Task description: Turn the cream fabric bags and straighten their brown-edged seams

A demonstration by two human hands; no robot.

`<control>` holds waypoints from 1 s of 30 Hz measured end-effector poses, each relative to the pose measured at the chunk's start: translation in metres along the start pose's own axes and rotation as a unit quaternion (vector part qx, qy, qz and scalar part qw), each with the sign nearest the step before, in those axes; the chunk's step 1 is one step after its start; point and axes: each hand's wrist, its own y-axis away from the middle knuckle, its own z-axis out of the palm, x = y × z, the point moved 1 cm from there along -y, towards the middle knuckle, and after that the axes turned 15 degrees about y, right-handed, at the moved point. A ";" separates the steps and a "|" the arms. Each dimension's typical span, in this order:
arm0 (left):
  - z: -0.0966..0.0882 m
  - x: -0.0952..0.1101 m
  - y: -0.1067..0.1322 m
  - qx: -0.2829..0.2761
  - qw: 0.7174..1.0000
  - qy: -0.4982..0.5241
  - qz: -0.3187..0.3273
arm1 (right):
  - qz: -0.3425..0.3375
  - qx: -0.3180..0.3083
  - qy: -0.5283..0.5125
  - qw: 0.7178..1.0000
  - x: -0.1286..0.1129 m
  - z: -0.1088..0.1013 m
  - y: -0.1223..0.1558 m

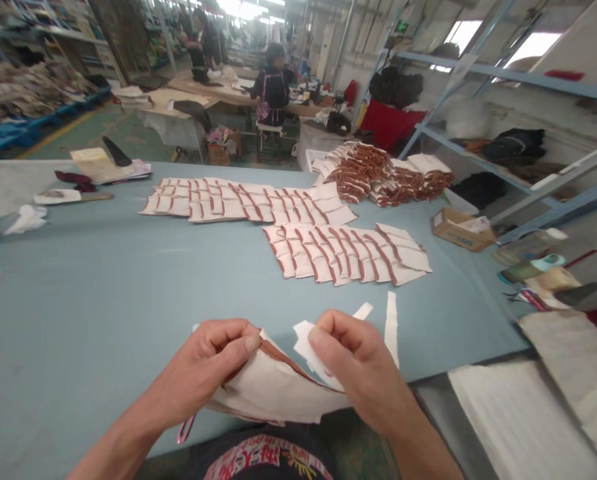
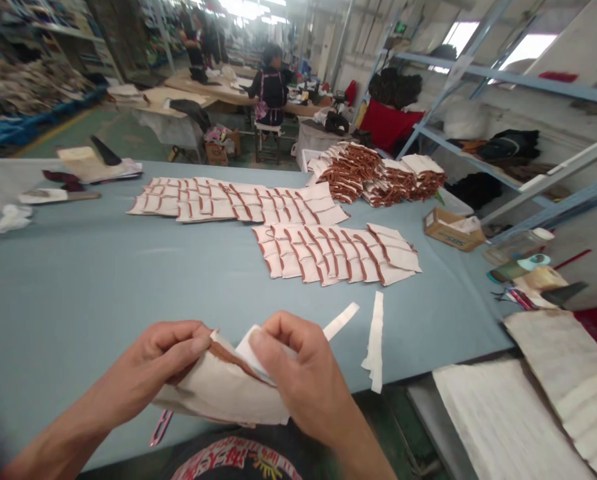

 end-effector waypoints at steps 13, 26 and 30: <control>0.021 0.012 0.004 0.044 0.992 -0.040 0.108 | -0.035 -0.019 0.221 0.975 -0.005 0.027 0.005; 0.011 0.006 0.003 0.064 0.995 -0.075 0.021 | -0.024 -0.046 0.247 0.968 -0.006 0.028 -0.001; 0.012 0.007 0.003 0.076 0.991 -0.092 0.058 | -0.009 -0.036 0.254 0.967 -0.005 0.030 -0.002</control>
